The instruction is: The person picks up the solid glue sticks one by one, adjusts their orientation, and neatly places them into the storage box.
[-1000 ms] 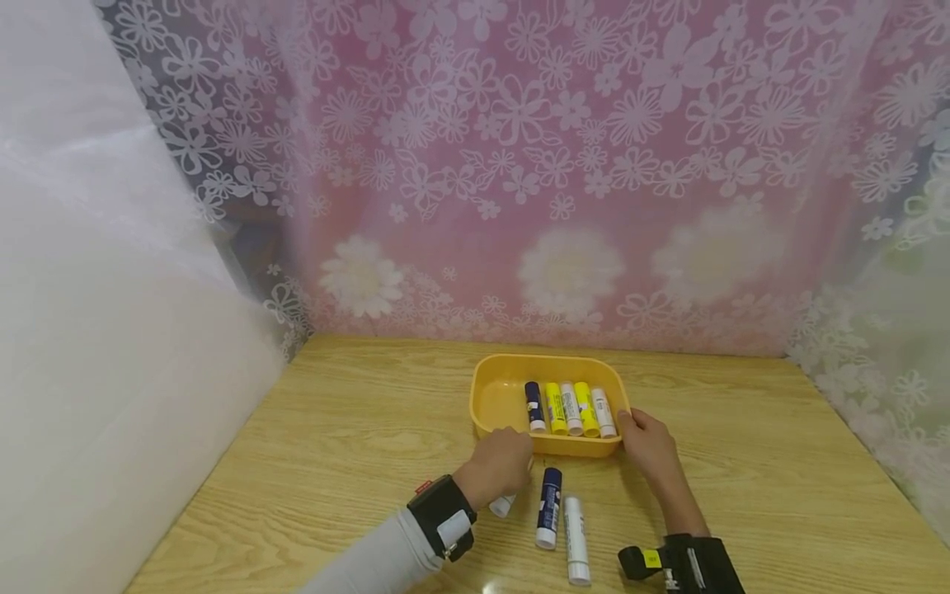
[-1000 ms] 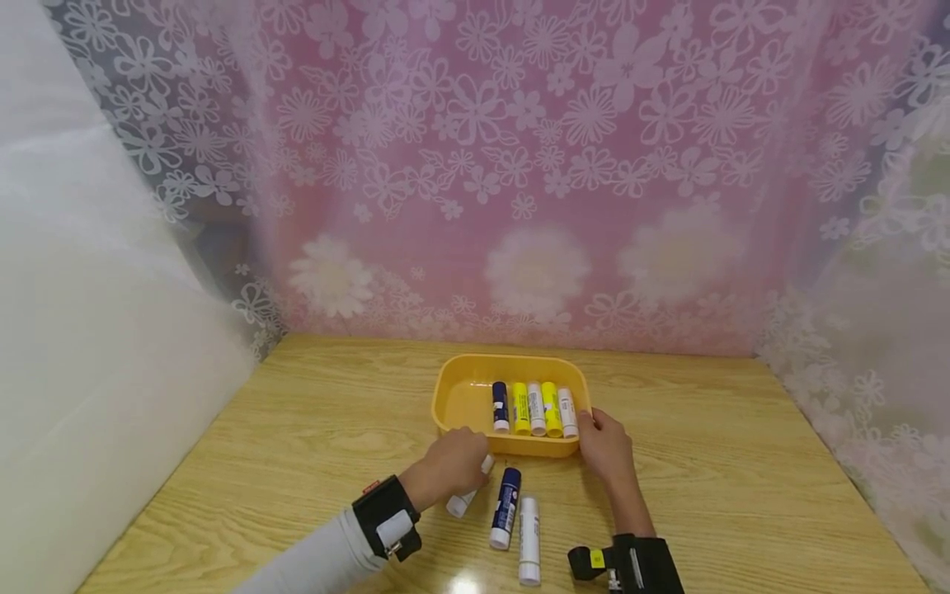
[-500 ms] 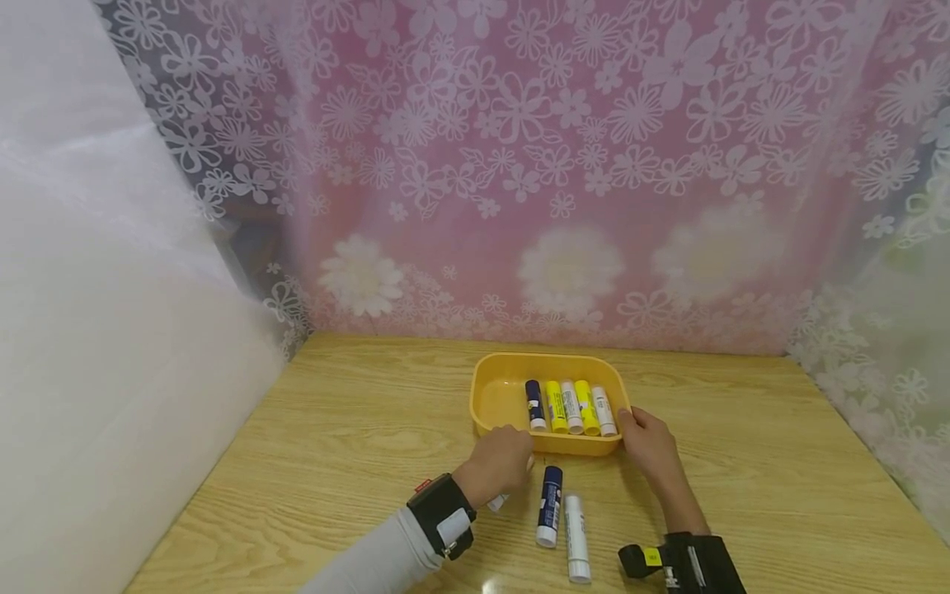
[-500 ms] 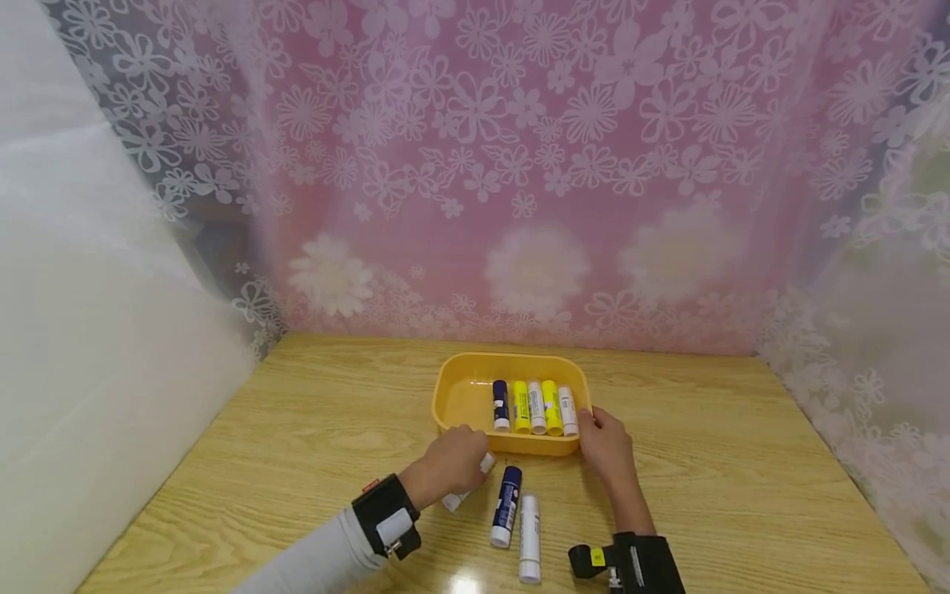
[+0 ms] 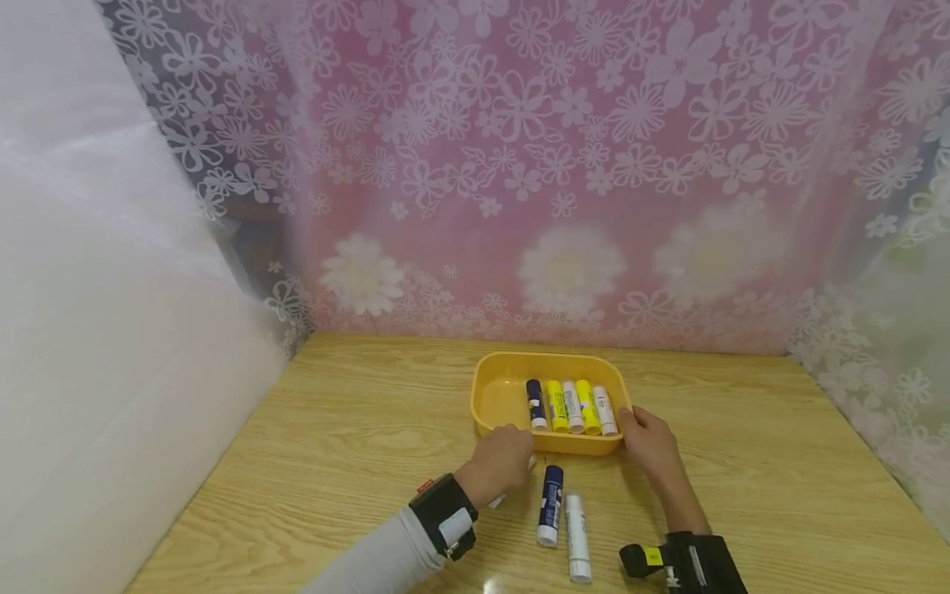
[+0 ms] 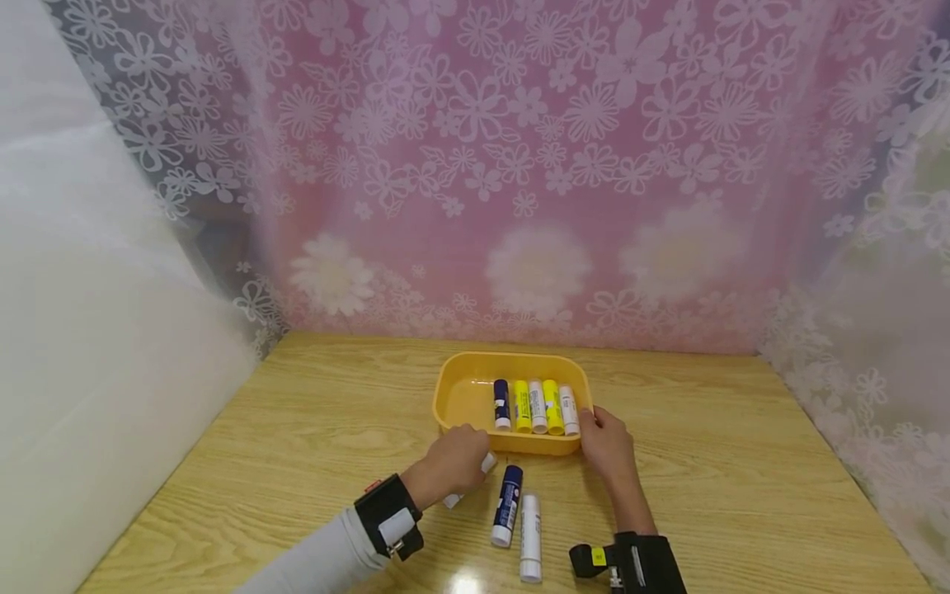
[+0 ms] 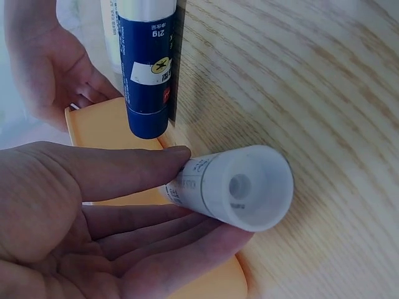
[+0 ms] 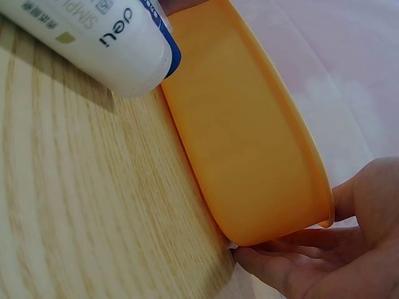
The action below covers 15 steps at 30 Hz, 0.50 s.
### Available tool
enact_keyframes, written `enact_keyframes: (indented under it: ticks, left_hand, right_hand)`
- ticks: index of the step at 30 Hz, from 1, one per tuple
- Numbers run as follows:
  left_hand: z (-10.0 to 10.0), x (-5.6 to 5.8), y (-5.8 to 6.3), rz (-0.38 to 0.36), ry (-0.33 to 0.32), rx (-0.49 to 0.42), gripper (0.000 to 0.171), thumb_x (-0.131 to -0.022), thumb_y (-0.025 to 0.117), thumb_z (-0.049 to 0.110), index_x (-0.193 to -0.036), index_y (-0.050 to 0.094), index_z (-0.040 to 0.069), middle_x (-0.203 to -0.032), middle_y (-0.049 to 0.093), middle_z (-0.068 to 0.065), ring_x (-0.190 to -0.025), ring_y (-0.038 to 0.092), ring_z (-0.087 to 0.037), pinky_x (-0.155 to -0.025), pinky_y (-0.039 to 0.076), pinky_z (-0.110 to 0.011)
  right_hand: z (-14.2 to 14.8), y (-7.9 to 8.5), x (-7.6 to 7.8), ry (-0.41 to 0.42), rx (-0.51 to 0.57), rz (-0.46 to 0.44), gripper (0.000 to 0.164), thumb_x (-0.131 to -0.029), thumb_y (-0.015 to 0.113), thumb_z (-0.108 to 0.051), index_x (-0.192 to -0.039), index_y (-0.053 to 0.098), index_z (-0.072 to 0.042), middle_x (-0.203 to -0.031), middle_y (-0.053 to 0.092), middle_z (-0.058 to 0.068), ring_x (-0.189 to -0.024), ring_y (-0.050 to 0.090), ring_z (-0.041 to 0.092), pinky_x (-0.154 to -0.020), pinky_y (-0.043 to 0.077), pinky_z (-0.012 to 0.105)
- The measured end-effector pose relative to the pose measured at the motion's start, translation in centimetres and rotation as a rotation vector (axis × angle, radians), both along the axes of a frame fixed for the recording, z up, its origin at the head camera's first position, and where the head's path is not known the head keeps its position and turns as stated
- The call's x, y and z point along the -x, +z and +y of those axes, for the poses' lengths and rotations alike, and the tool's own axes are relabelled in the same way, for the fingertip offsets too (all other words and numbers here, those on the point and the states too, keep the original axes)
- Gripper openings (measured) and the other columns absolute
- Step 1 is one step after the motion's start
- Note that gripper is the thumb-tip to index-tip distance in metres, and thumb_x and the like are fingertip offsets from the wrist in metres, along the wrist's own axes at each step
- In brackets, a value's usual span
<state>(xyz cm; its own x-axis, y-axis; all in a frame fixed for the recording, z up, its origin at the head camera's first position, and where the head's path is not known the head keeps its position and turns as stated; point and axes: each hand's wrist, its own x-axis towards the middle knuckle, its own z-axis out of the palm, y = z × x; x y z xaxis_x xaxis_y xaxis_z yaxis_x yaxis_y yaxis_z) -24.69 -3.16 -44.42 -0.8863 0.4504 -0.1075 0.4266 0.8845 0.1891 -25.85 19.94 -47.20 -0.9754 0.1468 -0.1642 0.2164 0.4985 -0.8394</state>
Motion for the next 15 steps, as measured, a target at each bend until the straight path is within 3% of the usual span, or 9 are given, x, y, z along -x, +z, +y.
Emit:
enact_keyframes:
  ticks: [15]
  left_hand:
    - [-0.13, -0.04, 0.06, 0.010, 0.009, -0.004, 0.012, -0.083, 0.074, 0.014, -0.091, 0.070, 0.007, -0.065, 0.051, 0.000, -0.056, 0.048, -0.013, -0.047, 0.039, -0.021]
  right_hand:
    - [-0.04, 0.13, 0.15, -0.002, -0.004, -0.012, 0.066, -0.101, 0.028, -0.044, -0.145, 0.030, 0.005, -0.146, 0.032, 0.029, -0.135, 0.026, 0.045, -0.108, 0.026, 0.057]
